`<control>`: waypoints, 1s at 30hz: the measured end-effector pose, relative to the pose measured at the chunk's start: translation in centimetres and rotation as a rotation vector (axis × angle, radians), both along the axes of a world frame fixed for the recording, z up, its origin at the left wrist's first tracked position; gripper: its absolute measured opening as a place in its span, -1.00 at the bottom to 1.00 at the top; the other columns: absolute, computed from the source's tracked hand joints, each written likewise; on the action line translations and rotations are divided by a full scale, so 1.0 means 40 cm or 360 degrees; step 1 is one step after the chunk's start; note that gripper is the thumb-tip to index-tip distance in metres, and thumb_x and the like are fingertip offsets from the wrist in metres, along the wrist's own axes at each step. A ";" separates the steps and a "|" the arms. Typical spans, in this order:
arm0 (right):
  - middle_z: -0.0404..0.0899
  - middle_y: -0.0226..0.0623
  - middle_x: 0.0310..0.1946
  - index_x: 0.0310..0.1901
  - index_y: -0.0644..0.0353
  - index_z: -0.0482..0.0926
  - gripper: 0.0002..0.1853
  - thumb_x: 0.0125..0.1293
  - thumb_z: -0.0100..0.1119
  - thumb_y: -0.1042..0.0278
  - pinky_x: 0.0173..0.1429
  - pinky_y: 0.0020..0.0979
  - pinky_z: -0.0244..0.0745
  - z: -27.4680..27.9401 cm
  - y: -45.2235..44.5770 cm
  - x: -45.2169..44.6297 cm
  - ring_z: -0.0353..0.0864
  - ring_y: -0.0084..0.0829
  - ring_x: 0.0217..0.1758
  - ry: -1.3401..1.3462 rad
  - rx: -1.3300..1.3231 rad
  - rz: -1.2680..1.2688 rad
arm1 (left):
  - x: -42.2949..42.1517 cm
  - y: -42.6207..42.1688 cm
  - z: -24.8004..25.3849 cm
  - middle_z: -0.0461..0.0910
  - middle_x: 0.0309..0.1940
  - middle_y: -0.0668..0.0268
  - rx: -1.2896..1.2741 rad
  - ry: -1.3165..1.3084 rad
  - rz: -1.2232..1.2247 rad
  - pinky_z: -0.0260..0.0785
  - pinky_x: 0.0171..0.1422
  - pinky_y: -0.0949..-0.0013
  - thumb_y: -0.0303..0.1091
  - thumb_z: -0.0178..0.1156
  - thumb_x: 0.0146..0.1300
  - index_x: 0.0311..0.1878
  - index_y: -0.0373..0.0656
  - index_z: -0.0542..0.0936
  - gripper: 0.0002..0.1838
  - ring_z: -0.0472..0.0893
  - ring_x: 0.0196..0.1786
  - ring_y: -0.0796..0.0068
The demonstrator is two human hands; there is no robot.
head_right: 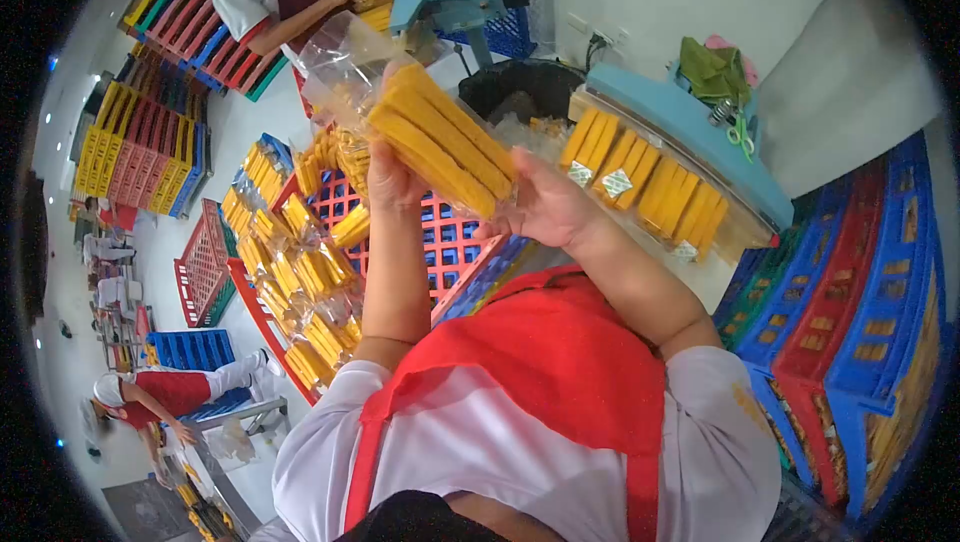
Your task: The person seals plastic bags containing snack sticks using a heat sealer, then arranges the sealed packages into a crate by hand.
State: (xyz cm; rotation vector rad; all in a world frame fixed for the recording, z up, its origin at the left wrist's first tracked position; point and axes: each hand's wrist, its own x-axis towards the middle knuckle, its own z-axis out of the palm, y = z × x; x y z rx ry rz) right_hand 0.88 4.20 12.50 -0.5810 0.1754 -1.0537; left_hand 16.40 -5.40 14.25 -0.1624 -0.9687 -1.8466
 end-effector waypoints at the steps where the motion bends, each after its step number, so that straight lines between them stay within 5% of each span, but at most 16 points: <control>1: 0.31 -0.16 0.08 0.23 0.16 0.09 -0.32 0.20 -0.12 -0.13 -0.07 -0.19 0.45 -0.001 0.004 -0.007 0.38 -0.22 0.06 0.0144 -0.0138 -0.0010 | -0.016 0.001 -0.005 0.21 0.18 0.24 0.0006 -0.0007 -0.0016 0.16 0.24 0.19 -0.15 0.31 -0.05 0.32 0.01 -0.07 -0.06 0.27 0.19 0.27; 2: 0.31 -0.20 0.05 0.24 0.17 0.05 -0.40 0.20 0.00 0.21 -0.11 -0.31 0.48 0.004 0.008 -0.020 0.40 -0.33 0.06 -0.0075 -0.0045 -0.0005 | -0.030 0.003 -0.009 0.21 0.18 0.25 0.0151 -0.0122 0.0062 0.14 0.25 0.20 -0.16 0.28 -0.01 0.32 -0.01 -0.07 -0.09 0.27 0.20 0.28; 3: 0.31 -0.20 0.05 0.24 0.17 0.05 -0.40 0.20 0.00 0.21 -0.11 -0.31 0.48 0.011 0.015 -0.023 0.40 -0.33 0.06 -0.0076 -0.0041 -0.0019 | -0.045 0.008 -0.009 0.20 0.19 0.25 0.0291 -0.0236 0.0142 0.12 0.26 0.21 -0.17 0.25 0.03 0.32 -0.02 -0.08 -0.12 0.26 0.20 0.29; 6: 0.24 -0.22 0.11 0.29 0.21 -0.13 -0.27 0.15 0.06 0.44 0.03 -0.44 0.37 0.011 0.009 -0.034 0.33 -0.47 0.10 0.0803 -0.0454 -0.1169 | -0.076 0.052 0.005 0.22 0.17 0.26 0.0405 -0.0091 0.0012 0.11 0.26 0.24 -0.21 0.18 0.10 0.29 -0.05 -0.01 -0.24 0.28 0.19 0.32; 9: 0.24 -0.24 0.12 0.30 0.23 -0.18 -0.25 0.17 0.05 0.44 0.17 -0.46 0.20 0.015 0.037 -0.054 0.24 -0.47 0.17 0.0717 -0.0594 -0.1055 | -0.123 0.091 0.013 0.24 0.15 0.28 0.0236 -0.0511 0.0385 0.15 0.23 0.27 -0.22 0.16 0.12 0.24 -0.10 0.08 -0.33 0.29 0.18 0.35; 13: 0.21 -0.25 0.14 0.29 0.27 -0.12 -0.30 0.19 0.04 0.45 0.24 -0.45 0.10 0.027 0.031 -0.088 0.23 -0.45 0.18 0.0421 -0.0242 -0.0946 | -0.116 0.082 -0.003 0.26 0.14 0.29 0.0219 -0.0304 0.0088 0.16 0.23 0.28 -0.27 0.15 0.13 0.21 -0.12 0.11 -0.38 0.29 0.17 0.37; 19: 0.14 -0.15 0.22 0.24 0.27 0.07 -0.39 0.22 0.03 0.27 0.27 -0.38 0.06 0.030 0.023 -0.095 0.13 -0.34 0.27 0.0884 -0.0663 -0.1093 | -0.124 0.099 0.007 0.21 0.17 0.25 0.0205 -0.0421 0.0337 0.19 0.20 0.26 -0.31 -0.03 0.25 0.29 -0.05 -0.04 -0.41 0.28 0.18 0.35; 21: 0.10 -0.06 0.23 0.22 0.21 0.16 -0.42 0.21 0.02 0.16 0.30 -0.33 -0.02 0.032 0.021 -0.111 0.06 -0.20 0.31 0.1994 -0.1251 -0.1337 | -0.131 0.098 0.008 0.20 0.17 0.19 0.0175 -0.0308 0.0324 0.25 0.16 0.23 -0.31 -0.13 0.30 0.29 -0.03 -0.07 -0.46 0.31 0.16 0.33; 25: 0.06 -0.05 0.25 0.19 0.29 0.19 -0.42 0.23 -0.06 0.08 0.36 -0.31 -0.19 0.124 -0.058 -0.113 -0.13 -0.25 0.38 0.2252 -0.1518 -0.1315 | -0.118 0.107 -0.015 0.33 0.06 0.21 0.0469 -0.0595 0.0182 0.33 0.08 0.21 -0.17 -0.18 0.31 0.23 -0.08 0.11 -0.55 0.43 0.03 0.32; 27: 0.13 -0.10 0.23 0.18 0.31 0.20 -0.35 0.21 -0.06 -0.04 0.32 -0.36 -0.08 0.149 -0.134 -0.107 0.01 -0.28 0.34 0.2474 -0.1445 -0.0755 | -0.129 0.118 -0.016 0.41 -0.02 0.19 0.0799 0.0063 -0.0604 0.36 0.05 0.26 -0.10 -0.17 0.30 0.14 -0.13 0.26 -0.57 0.46 -0.01 0.31; 28: 0.13 -0.10 0.23 0.18 0.31 0.20 -0.35 0.21 -0.06 -0.04 0.32 -0.36 -0.08 0.173 -0.142 -0.100 0.01 -0.28 0.34 0.2478 -0.1439 -0.0772 | -0.130 0.109 -0.013 0.36 -0.04 0.15 0.1200 -0.0037 -0.0474 0.40 -0.03 0.25 -0.13 -0.01 0.19 0.06 -0.18 0.30 -0.56 0.43 -0.05 0.25; 30: 0.20 -0.14 0.20 0.18 0.33 0.20 -0.32 0.18 -0.02 -0.07 0.26 -0.43 0.05 0.222 -0.157 -0.091 0.17 -0.34 0.25 0.1952 -0.0613 0.0029 | -0.115 0.089 -0.030 0.33 -0.06 0.13 0.1362 0.0039 -0.0678 0.42 -0.08 0.26 -0.14 0.03 0.15 0.04 -0.20 0.31 -0.54 0.44 -0.08 0.24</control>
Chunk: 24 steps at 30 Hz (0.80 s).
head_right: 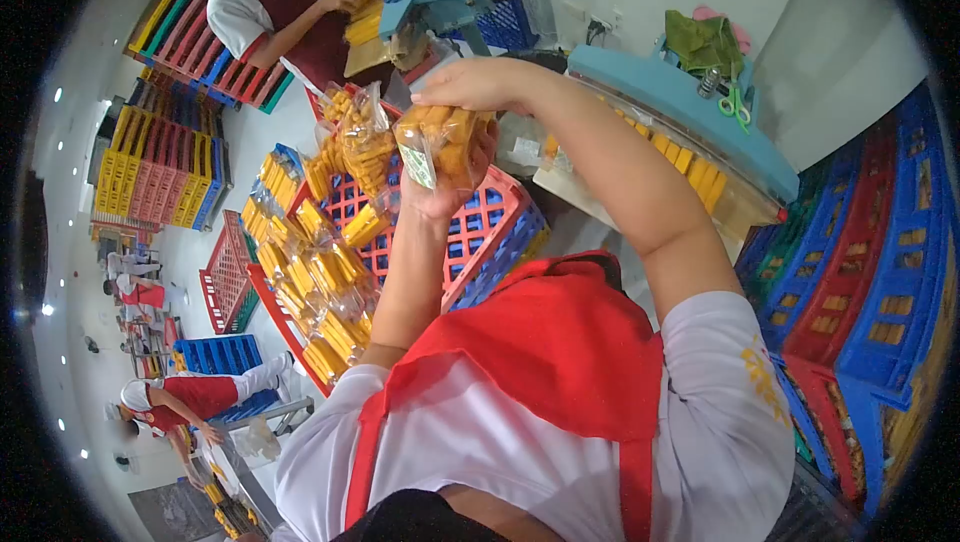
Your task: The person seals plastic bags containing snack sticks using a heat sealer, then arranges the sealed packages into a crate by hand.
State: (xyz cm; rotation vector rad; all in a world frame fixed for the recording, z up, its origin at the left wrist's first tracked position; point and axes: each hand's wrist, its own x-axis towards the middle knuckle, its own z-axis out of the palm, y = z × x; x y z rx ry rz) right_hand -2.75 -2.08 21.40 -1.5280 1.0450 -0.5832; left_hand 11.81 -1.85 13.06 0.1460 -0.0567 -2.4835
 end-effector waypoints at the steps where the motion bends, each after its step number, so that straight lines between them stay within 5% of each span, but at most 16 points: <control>1: 0.20 -0.14 0.20 0.18 0.33 0.20 -0.32 0.18 -0.02 -0.07 0.26 -0.43 0.05 -0.008 -0.015 0.001 0.17 -0.34 0.25 0.0003 -0.0014 0.0003 | 0.008 -0.011 -0.008 0.31 -0.07 0.11 0.0193 0.0113 -0.0150 0.43 -0.13 0.28 -0.14 0.07 0.10 0.03 -0.22 0.31 -0.52 0.44 -0.11 0.24; 6: 0.19 -0.09 0.19 0.16 0.36 0.21 -0.31 0.18 -0.02 -0.07 0.24 -0.46 0.10 -0.056 -0.039 0.009 0.21 -0.36 0.23 0.0007 0.0003 -0.0038 | 0.013 -0.016 -0.032 0.28 -0.11 0.09 0.0270 0.0084 -0.0146 0.46 -0.18 0.30 -0.16 0.11 0.07 0.01 -0.25 0.31 -0.50 0.44 -0.16 0.22; 8: 0.16 -0.05 0.20 0.16 0.37 0.21 -0.31 0.18 -0.03 -0.08 0.25 -0.45 0.08 -0.058 -0.027 -0.001 0.17 -0.33 0.26 0.0005 0.0036 -0.0088 | 0.003 -0.020 -0.026 0.48 -0.15 0.12 0.0179 0.0017 -0.0214 0.45 -0.13 0.16 -0.04 -0.08 0.21 -0.05 -0.19 0.42 -0.58 0.49 -0.13 0.16; 9: 0.11 -0.02 0.22 0.17 0.38 0.18 -0.30 0.20 -0.06 -0.08 0.27 -0.43 0.04 -0.040 -0.010 -0.006 0.11 -0.29 0.29 0.0393 -0.0355 -0.0136 | -0.004 -0.017 -0.021 0.48 -0.15 0.12 0.0186 0.0019 -0.0255 0.45 -0.13 0.16 -0.04 -0.08 0.21 -0.05 -0.19 0.42 -0.58 0.49 -0.13 0.16; 11: 0.07 0.01 0.24 0.18 0.39 0.15 -0.30 0.22 -0.10 -0.09 0.30 -0.40 0.00 -0.036 0.052 -0.038 0.04 -0.24 0.33 0.0827 -0.0694 -0.0268 | -0.034 0.001 -0.007 0.40 0.00 0.13 -0.0409 0.0121 0.0062 0.36 0.02 0.11 0.05 -0.20 0.26 0.09 -0.16 0.34 -0.48 0.43 0.02 0.19; 13: -0.03 0.04 0.27 0.20 0.39 0.10 -0.33 0.25 -0.13 -0.03 0.34 -0.35 -0.09 -0.057 0.148 -0.084 -0.08 -0.19 0.36 0.1047 -0.1487 -0.0814 | -0.111 0.043 0.072 0.27 0.15 0.16 -0.0839 -0.0549 0.0433 0.21 0.19 0.12 0.13 -0.33 0.28 0.22 -0.12 0.19 -0.39 0.32 0.16 0.22; 14: -0.03 0.04 0.27 0.20 0.39 0.10 -0.33 0.25 -0.13 -0.03 0.34 -0.35 -0.09 -0.054 0.195 -0.119 -0.08 -0.19 0.36 0.1103 -0.1413 -0.0898 | -0.141 0.061 0.093 0.20 0.20 0.15 -0.0971 -0.0509 0.0374 0.11 0.27 0.17 0.17 -0.40 0.27 0.27 -0.13 0.08 -0.34 0.25 0.21 0.21; 16: -0.05 0.01 0.28 0.21 0.39 0.07 -0.38 0.27 -0.10 0.11 0.36 -0.34 -0.15 -0.032 0.294 -0.173 -0.10 -0.22 0.37 0.0517 -0.1232 -0.0805 | -0.206 0.089 0.104 0.21 0.18 0.16 -0.1163 -0.0558 0.0176 0.14 0.25 0.18 0.17 -0.39 0.27 0.25 -0.13 0.10 -0.35 0.27 0.20 0.23; 19: -0.06 -0.04 0.29 0.23 0.38 0.04 -0.39 0.25 -0.04 0.22 0.36 -0.37 -0.15 -0.044 0.408 -0.262 -0.11 -0.29 0.38 0.0563 -0.1429 -0.1198 | -0.342 0.133 0.089 0.19 0.20 0.15 -0.1442 -0.0575 0.0021 0.10 0.26 0.27 0.13 -0.36 0.29 0.26 -0.19 0.07 -0.35 0.24 0.22 0.26; 20: -0.03 0.13 0.25 0.20 0.46 0.04 -0.34 0.24 -0.04 0.12 0.35 -0.37 -0.13 -0.045 0.446 -0.285 -0.03 -0.17 0.34 0.0632 -0.1440 -0.1393 | -0.392 0.140 0.072 0.21 0.18 0.17 -0.1603 -0.0579 -0.0036 0.11 0.25 0.31 0.07 -0.34 0.30 0.25 -0.19 0.08 -0.39 0.27 0.20 0.29; 22: 0.00 0.11 0.24 0.21 0.45 0.03 -0.36 0.25 -0.06 0.17 0.34 -0.37 -0.10 -0.069 0.526 -0.323 0.00 -0.19 0.34 0.0577 -0.1397 -0.1643 | -0.480 0.173 0.054 0.23 0.16 0.20 -0.1768 -0.0563 -0.0123 0.12 0.24 0.35 0.02 -0.31 0.32 0.24 -0.19 0.09 -0.43 0.29 0.17 0.33; 24: 0.03 0.09 0.24 0.22 0.43 0.02 -0.39 0.25 -0.07 0.22 0.33 -0.38 -0.07 -0.112 0.602 -0.361 0.03 -0.20 0.33 0.0520 -0.1350 -0.1896 | -0.552 0.234 0.042 0.20 0.17 0.05 -0.2355 -0.0522 -0.0074 0.05 0.26 0.33 -0.15 -0.18 0.29 0.26 -0.27 0.02 -0.43 0.24 0.22 0.21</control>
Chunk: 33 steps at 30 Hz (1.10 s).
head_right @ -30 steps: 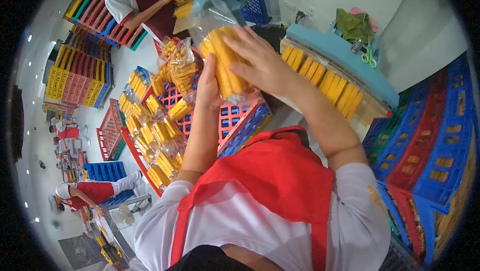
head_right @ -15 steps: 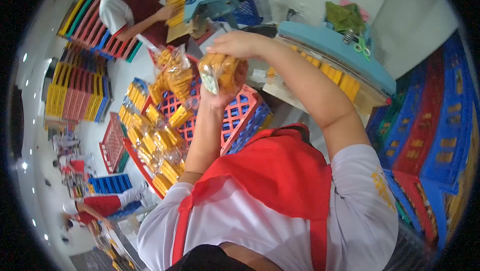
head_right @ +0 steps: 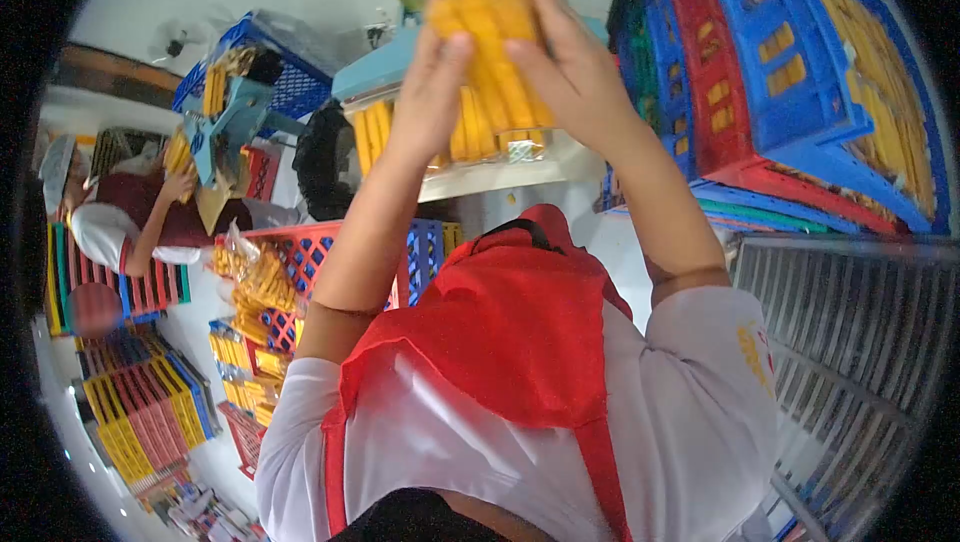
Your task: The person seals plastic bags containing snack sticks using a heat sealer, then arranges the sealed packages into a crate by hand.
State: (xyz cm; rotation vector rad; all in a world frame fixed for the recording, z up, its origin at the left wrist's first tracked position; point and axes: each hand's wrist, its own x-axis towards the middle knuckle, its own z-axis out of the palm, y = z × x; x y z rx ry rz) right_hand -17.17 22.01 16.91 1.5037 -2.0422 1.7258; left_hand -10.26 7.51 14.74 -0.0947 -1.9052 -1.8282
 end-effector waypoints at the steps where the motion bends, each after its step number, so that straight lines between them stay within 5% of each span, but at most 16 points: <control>1: 0.07 0.07 0.22 0.22 0.42 0.03 -0.42 0.25 -0.09 0.27 0.32 -0.38 -0.05 -0.034 0.035 -0.018 0.06 -0.21 0.32 -0.0024 0.0022 -0.0165 | -0.031 0.032 -0.012 0.19 0.18 0.00 -0.0190 0.0023 -0.0038 0.03 0.27 0.32 -0.21 -0.14 0.28 0.27 -0.30 0.00 -0.42 0.22 0.23 0.17; 3: 0.11 0.05 0.21 0.22 0.41 0.05 -0.45 0.26 -0.11 0.32 0.31 -0.39 -0.02 -0.120 0.090 -0.042 0.09 -0.22 0.30 -0.0053 0.0028 -0.0383 | -0.074 0.082 -0.093 0.20 0.15 -0.09 -0.0414 -0.0107 -0.0049 0.09 0.24 0.33 -0.38 -0.06 0.22 0.26 -0.34 0.00 -0.41 0.26 0.21 0.14; 8: 0.24 0.01 0.15 0.16 0.39 0.19 -0.55 0.26 -0.15 0.36 0.27 -0.39 0.07 -0.380 0.149 -0.073 0.21 -0.24 0.24 -0.0439 0.0017 -0.0534 | -0.100 0.156 -0.242 0.25 0.10 -0.11 -0.0533 -0.0442 -0.0205 0.12 0.21 0.31 -0.40 -0.10 0.24 0.25 -0.39 -0.02 -0.43 0.32 0.14 0.10; 11: 0.30 0.02 0.10 0.11 0.39 0.26 -0.58 0.26 -0.14 0.35 0.23 -0.39 0.13 -0.398 0.162 -0.057 0.28 -0.19 0.19 -0.0479 0.0134 -0.0696 | -0.107 0.176 -0.267 0.31 0.03 -0.14 -0.0548 -0.0403 -0.0092 0.16 0.17 0.27 -0.38 -0.09 0.24 0.22 -0.39 0.08 -0.48 0.35 0.08 0.01; 14: 0.41 0.01 -0.05 -0.01 0.37 0.38 -0.66 0.25 -0.12 0.34 0.10 -0.35 0.26 -0.313 0.168 -0.046 0.39 -0.13 0.04 -0.0287 0.0169 -0.0775 | -0.110 0.173 -0.232 0.37 -0.04 -0.10 -0.0990 -0.0124 0.0134 0.22 0.09 0.29 -0.38 -0.08 0.24 0.13 -0.40 0.24 -0.57 0.39 0.00 0.06; 20: 0.48 -0.09 -0.28 -0.25 0.33 0.51 -0.79 0.18 -0.02 0.39 -0.14 -0.40 0.36 -0.277 0.160 -0.083 0.48 -0.25 -0.21 -0.0313 0.0261 -0.0768 | -0.129 0.160 -0.203 0.44 -0.20 0.05 -0.0778 -0.0446 0.0177 0.33 -0.21 0.38 -0.40 0.04 0.18 -0.21 -0.37 0.53 -0.78 0.47 -0.35 0.29; 22: 0.48 -0.11 -0.31 -0.30 0.33 0.53 -0.82 0.16 0.02 0.40 -0.18 -0.43 0.36 -0.285 0.165 -0.101 0.48 -0.29 -0.25 -0.0442 0.0200 -0.0704 | -0.130 0.158 -0.241 0.44 -0.18 0.17 0.0136 -0.0678 0.0108 0.34 -0.31 0.48 -0.45 0.11 0.14 -0.28 -0.32 0.56 -0.85 0.47 -0.37 0.51; 28: 0.40 -0.37 -0.11 -0.36 0.23 0.57 -0.89 0.08 0.14 0.42 -0.19 -0.57 0.31 -0.298 0.213 -0.135 0.40 -0.63 -0.24 -0.1029 0.0077 -0.0011 | -0.116 0.143 -0.260 0.44 -0.09 0.22 0.0158 -0.0390 -0.0145 0.34 -0.18 0.53 -0.56 0.14 0.08 -0.39 -0.27 0.56 -0.96 0.48 -0.26 0.57; 33: 0.45 -0.36 -0.18 -0.36 0.25 0.56 -0.90 0.07 0.14 0.45 -0.21 -0.60 0.31 -0.276 0.242 -0.140 0.41 -0.64 -0.25 -0.0790 0.0170 0.0219 | -0.093 0.144 -0.223 0.47 -0.14 0.23 0.0203 -0.0383 -0.0450 0.34 -0.24 0.56 -0.57 0.13 0.08 -0.36 -0.26 0.56 -0.94 0.49 -0.27 0.60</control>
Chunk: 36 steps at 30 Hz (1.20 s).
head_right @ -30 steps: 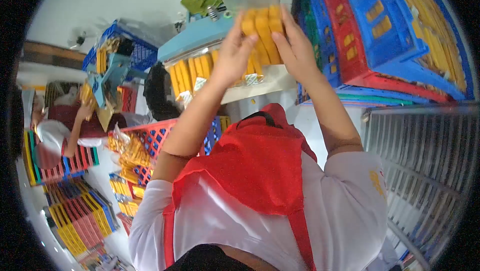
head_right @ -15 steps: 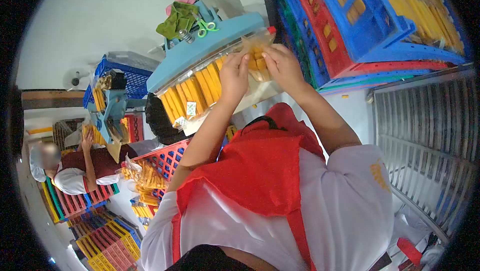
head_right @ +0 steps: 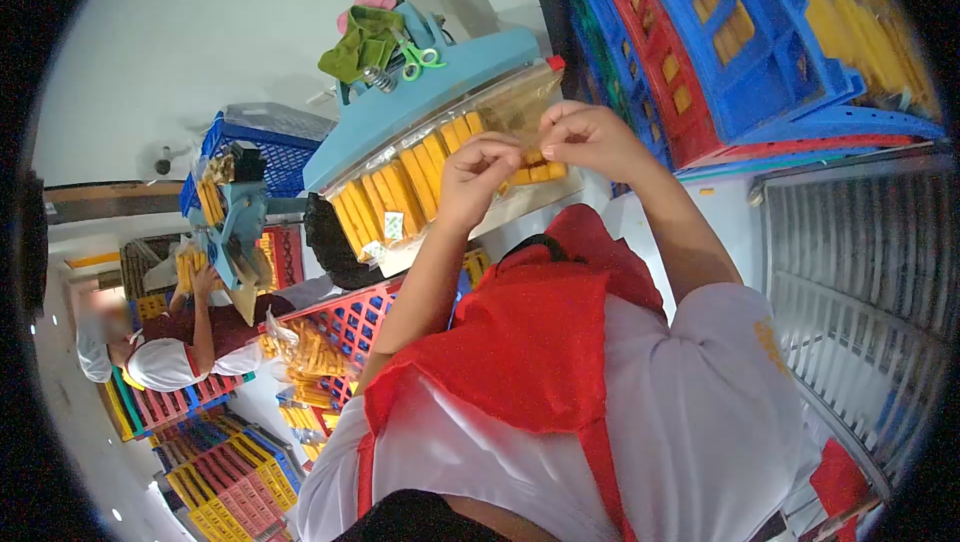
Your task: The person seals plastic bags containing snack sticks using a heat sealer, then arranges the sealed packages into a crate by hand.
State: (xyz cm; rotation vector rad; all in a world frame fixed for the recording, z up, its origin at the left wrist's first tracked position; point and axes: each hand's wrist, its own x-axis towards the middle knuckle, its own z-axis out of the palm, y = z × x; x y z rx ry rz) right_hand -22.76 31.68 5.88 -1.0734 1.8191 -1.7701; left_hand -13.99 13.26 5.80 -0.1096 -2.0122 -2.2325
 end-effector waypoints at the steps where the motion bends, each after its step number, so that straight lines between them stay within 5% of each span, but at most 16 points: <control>1: 0.48 -0.37 -0.25 -0.37 0.26 0.56 -0.90 0.07 0.13 0.45 -0.24 -0.61 0.32 0.004 0.000 0.004 0.43 -0.64 -0.30 0.0039 -0.0055 0.0001 | 0.002 0.003 0.002 0.49 -0.20 0.24 0.0079 -0.0004 0.0013 0.33 -0.32 0.61 -0.59 0.12 0.07 -0.33 -0.25 0.55 -0.91 0.48 -0.31 0.63; 4: 0.46 -0.40 -0.46 -0.45 0.31 0.52 -0.96 0.07 0.10 0.55 -0.35 -0.64 0.31 0.016 -0.039 0.003 0.42 -0.65 -0.45 -0.0461 0.0096 -0.0365 | -0.042 0.004 -0.018 0.52 -0.38 0.33 0.0344 -0.0435 0.0196 0.32 -0.30 0.62 -0.57 0.11 0.10 -0.32 -0.21 0.54 -0.91 0.48 -0.34 0.64; 11: 0.46 -0.38 -0.51 -0.29 0.19 0.32 -0.79 0.06 0.10 0.60 -0.40 -0.64 0.36 -0.050 -0.094 -0.072 0.47 -0.62 -0.47 -0.0775 -0.0287 -0.0512 | -0.113 0.004 -0.079 0.50 -0.45 0.37 0.0645 -0.0231 0.0372 0.34 -0.17 0.53 -0.59 0.03 0.12 -0.38 -0.15 0.49 -0.90 0.48 -0.36 0.57; 16: 0.48 -0.33 -0.46 -0.14 0.27 0.30 -0.66 0.01 0.14 0.58 -0.33 -0.58 0.39 -0.035 -0.081 -0.063 0.49 -0.56 -0.40 -0.0923 -0.0309 -0.0345 | -0.102 -0.026 -0.001 0.53 -0.41 0.37 -0.0594 0.0023 -0.0144 0.29 -0.10 0.56 -0.63 -0.02 0.09 -0.31 -0.15 0.59 -0.78 0.49 -0.24 0.54; 20: 0.50 -0.30 -0.38 -0.06 0.31 0.30 -0.60 0.01 0.13 0.59 -0.30 -0.60 0.38 -0.040 -0.079 -0.062 0.49 -0.58 -0.37 -0.0798 -0.0238 -0.0234 | -0.111 -0.026 0.010 0.55 -0.38 0.34 -0.0575 0.0157 -0.0116 0.31 -0.13 0.56 -0.58 0.01 0.10 -0.22 -0.17 0.60 -0.77 0.50 -0.25 0.56; 22: 0.51 -0.30 -0.36 -0.06 0.32 0.30 -0.59 0.00 0.13 0.59 -0.28 -0.61 0.37 -0.048 -0.081 -0.072 0.49 -0.59 -0.36 -0.0745 -0.0169 -0.0280 | -0.107 -0.023 0.020 0.56 -0.37 0.29 -0.0692 -0.0297 -0.0014 0.34 -0.18 0.53 -0.53 0.07 0.10 -0.15 -0.15 0.58 -0.76 0.52 -0.29 0.55; 25: 0.53 -0.34 -0.36 -0.08 0.26 0.35 -0.63 0.02 0.15 0.56 -0.22 -0.61 0.35 -0.061 -0.081 -0.079 0.48 -0.64 -0.32 -0.0536 0.0049 -0.0348 | -0.113 -0.030 0.016 0.57 -0.34 0.27 -0.0883 -0.0131 0.0019 0.36 -0.23 0.51 -0.48 0.12 0.09 -0.11 -0.13 0.56 -0.75 0.53 -0.33 0.51; 28: 0.53 -0.41 -0.43 -0.18 0.28 0.46 -0.75 0.05 0.15 0.48 -0.23 -0.60 0.33 -0.103 -0.076 -0.088 0.46 -0.65 -0.33 -0.0527 -0.0104 -0.0172 | -0.124 -0.034 0.014 0.56 -0.36 0.23 -0.0956 0.0107 -0.0037 0.35 -0.23 0.51 -0.48 0.12 0.08 -0.10 -0.13 0.55 -0.73 0.53 -0.33 0.53; 33: 0.55 -0.43 -0.49 -0.44 0.29 0.59 -0.81 0.08 0.15 0.32 -0.26 -0.56 0.34 -0.120 -0.062 -0.104 0.45 -0.66 -0.38 -0.0506 0.0204 -0.0247 | -0.129 -0.026 0.005 0.56 -0.35 0.18 -0.1126 0.0103 -0.0110 0.37 -0.22 0.50 -0.49 0.13 0.08 -0.07 -0.13 0.53 -0.70 0.54 -0.33 0.52; 36: 0.55 -0.43 -0.49 -0.42 0.28 0.59 -0.82 0.08 0.16 0.32 -0.27 -0.57 0.34 -0.156 -0.061 -0.109 0.46 -0.65 -0.39 -0.0552 0.0197 -0.0300 | -0.143 -0.018 -0.027 0.55 -0.35 0.19 -0.1182 0.0167 -0.0003 0.37 -0.23 0.49 -0.50 0.11 0.08 -0.09 -0.13 0.54 -0.72 0.54 -0.33 0.51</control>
